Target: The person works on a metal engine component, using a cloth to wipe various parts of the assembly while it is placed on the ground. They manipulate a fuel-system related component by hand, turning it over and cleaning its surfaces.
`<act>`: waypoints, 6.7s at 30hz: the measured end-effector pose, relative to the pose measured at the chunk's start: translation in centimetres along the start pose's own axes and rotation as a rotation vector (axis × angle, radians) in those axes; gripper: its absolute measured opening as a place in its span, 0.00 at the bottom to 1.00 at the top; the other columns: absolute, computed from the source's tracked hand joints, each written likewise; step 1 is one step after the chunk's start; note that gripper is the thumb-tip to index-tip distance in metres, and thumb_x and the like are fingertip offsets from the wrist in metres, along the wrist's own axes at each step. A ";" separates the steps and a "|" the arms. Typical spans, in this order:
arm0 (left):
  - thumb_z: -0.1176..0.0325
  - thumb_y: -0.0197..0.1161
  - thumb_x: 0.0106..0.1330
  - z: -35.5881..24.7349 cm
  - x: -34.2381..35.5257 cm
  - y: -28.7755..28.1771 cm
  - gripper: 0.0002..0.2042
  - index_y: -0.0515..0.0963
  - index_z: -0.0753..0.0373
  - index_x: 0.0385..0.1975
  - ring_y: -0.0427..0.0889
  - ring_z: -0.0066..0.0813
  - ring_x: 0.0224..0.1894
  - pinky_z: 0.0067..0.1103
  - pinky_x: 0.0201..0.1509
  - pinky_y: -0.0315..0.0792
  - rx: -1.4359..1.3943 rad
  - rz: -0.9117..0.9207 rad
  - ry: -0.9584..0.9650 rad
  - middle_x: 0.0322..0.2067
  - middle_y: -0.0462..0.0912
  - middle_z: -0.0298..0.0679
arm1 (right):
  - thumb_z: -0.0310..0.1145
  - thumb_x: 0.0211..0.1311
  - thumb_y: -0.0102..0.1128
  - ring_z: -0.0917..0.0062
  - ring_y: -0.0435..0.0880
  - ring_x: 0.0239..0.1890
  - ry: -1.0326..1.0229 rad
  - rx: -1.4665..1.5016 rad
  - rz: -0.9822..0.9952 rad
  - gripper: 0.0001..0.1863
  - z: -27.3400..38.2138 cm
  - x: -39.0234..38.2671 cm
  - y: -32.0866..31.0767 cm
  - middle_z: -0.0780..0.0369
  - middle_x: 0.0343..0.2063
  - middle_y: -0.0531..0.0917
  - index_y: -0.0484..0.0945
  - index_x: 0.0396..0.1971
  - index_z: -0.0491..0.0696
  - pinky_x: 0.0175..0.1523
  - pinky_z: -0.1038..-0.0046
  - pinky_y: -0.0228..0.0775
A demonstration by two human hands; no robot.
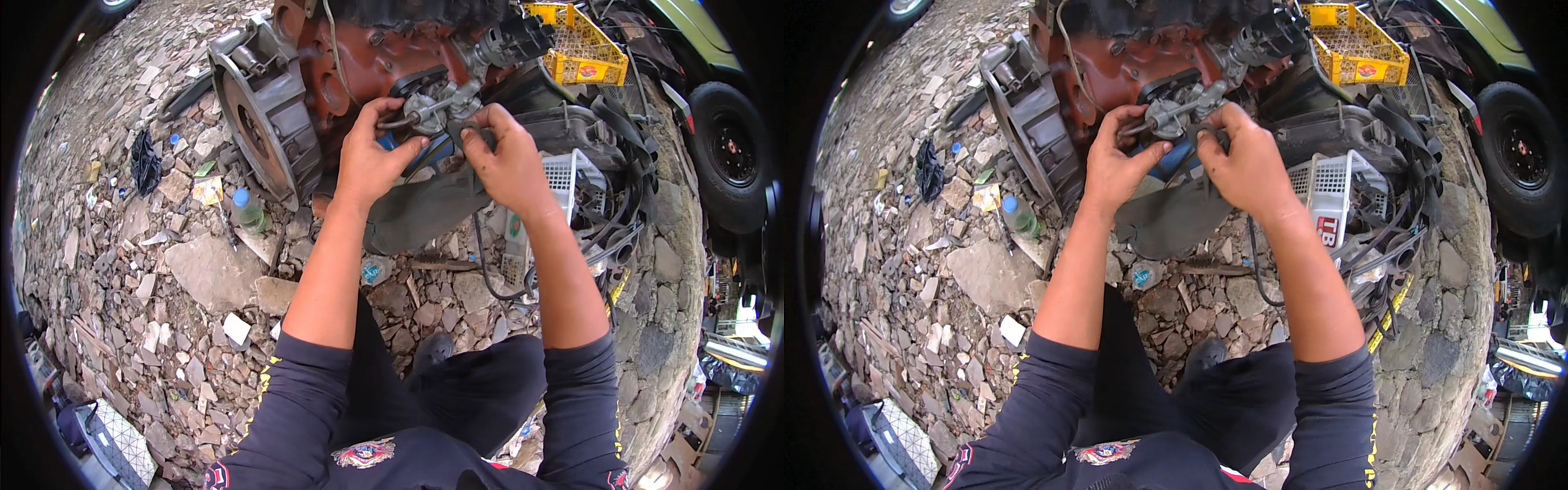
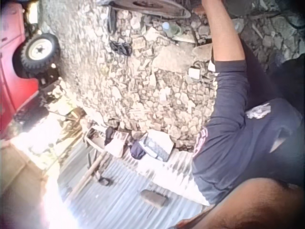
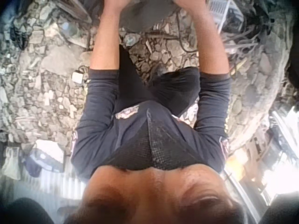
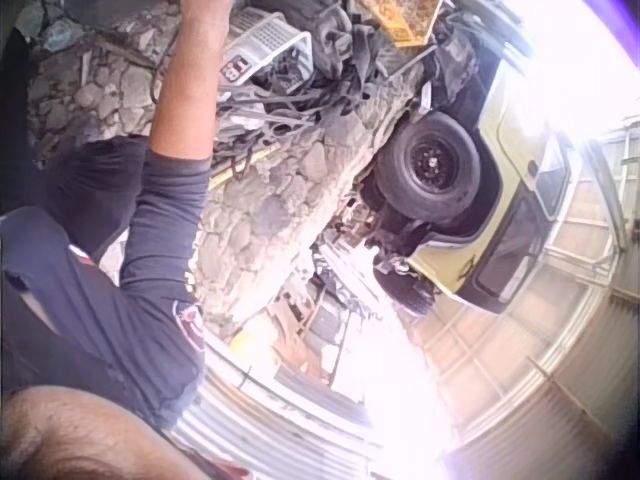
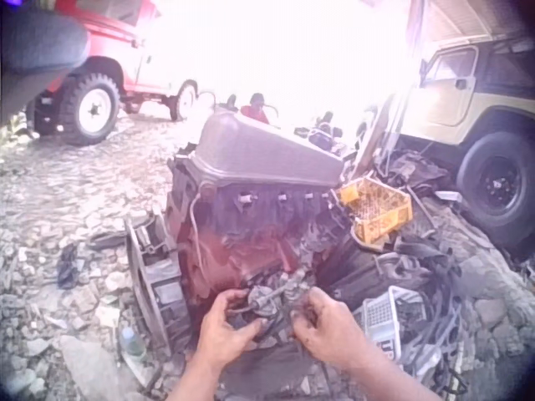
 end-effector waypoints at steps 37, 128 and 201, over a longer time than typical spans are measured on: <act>0.57 0.80 0.51 0.9 0.0 -0.1 0.36 0.74 0.71 0.57 0.79 0.41 0.55 0.29 0.61 0.71 0.340 0.094 0.163 0.53 0.79 0.49 | 0.29 0.62 0.59 0.53 0.84 0.31 -0.227 -0.164 -0.157 0.08 0.8 -0.1 2.7 0.51 0.28 0.83 0.72 0.36 0.42 0.37 0.57 0.77; 0.53 0.78 0.51 0.1 -0.1 -0.6 0.37 0.74 0.67 0.59 0.80 0.45 0.54 0.31 0.58 0.73 0.448 0.079 0.181 0.53 0.79 0.48 | 0.29 0.66 0.58 0.50 0.85 0.37 -0.042 0.084 -0.311 0.06 0.3 -1.3 3.8 0.48 0.32 0.83 0.74 0.38 0.42 0.40 0.59 0.75; 0.68 0.71 0.65 1.6 -2.0 0.1 0.20 0.74 0.70 0.52 0.77 0.23 0.46 0.23 0.53 0.72 0.220 0.046 -0.078 0.46 0.79 0.37 | 0.27 0.62 0.59 0.57 0.84 0.34 -0.277 0.458 -0.214 0.07 -6.0 0.4 2.6 0.56 0.32 0.82 0.80 0.39 0.43 0.37 0.62 0.76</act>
Point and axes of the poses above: each hand's wrist, its own x-axis towards the middle knuckle, its own y-axis out of the palm, z = x × y, the point moved 6 cm from there along x, towards the middle knuckle
